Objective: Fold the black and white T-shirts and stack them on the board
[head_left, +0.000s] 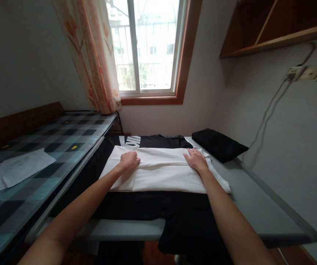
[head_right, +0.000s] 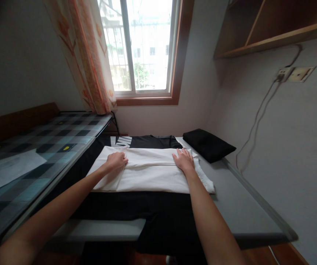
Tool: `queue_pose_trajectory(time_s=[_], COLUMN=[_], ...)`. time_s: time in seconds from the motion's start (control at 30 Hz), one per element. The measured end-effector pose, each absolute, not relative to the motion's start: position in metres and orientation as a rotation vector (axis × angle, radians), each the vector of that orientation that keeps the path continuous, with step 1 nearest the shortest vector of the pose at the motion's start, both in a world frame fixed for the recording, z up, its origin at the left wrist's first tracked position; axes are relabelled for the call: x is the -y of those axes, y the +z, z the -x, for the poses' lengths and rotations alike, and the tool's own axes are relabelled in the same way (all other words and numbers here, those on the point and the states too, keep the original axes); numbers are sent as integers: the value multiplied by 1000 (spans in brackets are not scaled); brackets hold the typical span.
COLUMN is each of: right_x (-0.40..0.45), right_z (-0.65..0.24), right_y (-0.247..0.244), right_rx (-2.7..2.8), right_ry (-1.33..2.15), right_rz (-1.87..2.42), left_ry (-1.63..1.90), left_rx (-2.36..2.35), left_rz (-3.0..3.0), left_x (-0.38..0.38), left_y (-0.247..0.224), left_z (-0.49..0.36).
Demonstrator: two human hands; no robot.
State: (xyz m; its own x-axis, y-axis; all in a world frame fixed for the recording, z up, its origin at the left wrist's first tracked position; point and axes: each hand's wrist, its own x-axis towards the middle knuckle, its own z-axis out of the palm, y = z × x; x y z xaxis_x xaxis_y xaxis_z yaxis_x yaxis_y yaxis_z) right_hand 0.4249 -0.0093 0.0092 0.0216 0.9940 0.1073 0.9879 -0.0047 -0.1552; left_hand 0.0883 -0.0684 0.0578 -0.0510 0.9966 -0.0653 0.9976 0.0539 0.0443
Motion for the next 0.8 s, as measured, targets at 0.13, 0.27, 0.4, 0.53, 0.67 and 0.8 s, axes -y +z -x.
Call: queue_pose_trajectory(time_s=[0.13,0.27,0.4,0.53,0.67,0.8], right_x=[9,9,10,11,11,7], right_z=[-425,-425,-424,-422,-419,-415], right_y=[9,9,9,11,11,11], right_rx=[2082,2075,2078,2092,2102,2103], right_ry=[32,31,26,30,24,18], right_rz=[2098,2093,2085,2109,2124,2127], left_ry=[123,289,423,372,330,319], left_rx=[-2153,-2330,-2515,-2478,-2437,-2452], left_rz=[-2061,-1946,-1942,-1881,-1837,-1825], left_x=[64,58,59,64,64,60], left_y=[61,66,51,25,14,14], left_z=[-71,-37,0,24,33,36])
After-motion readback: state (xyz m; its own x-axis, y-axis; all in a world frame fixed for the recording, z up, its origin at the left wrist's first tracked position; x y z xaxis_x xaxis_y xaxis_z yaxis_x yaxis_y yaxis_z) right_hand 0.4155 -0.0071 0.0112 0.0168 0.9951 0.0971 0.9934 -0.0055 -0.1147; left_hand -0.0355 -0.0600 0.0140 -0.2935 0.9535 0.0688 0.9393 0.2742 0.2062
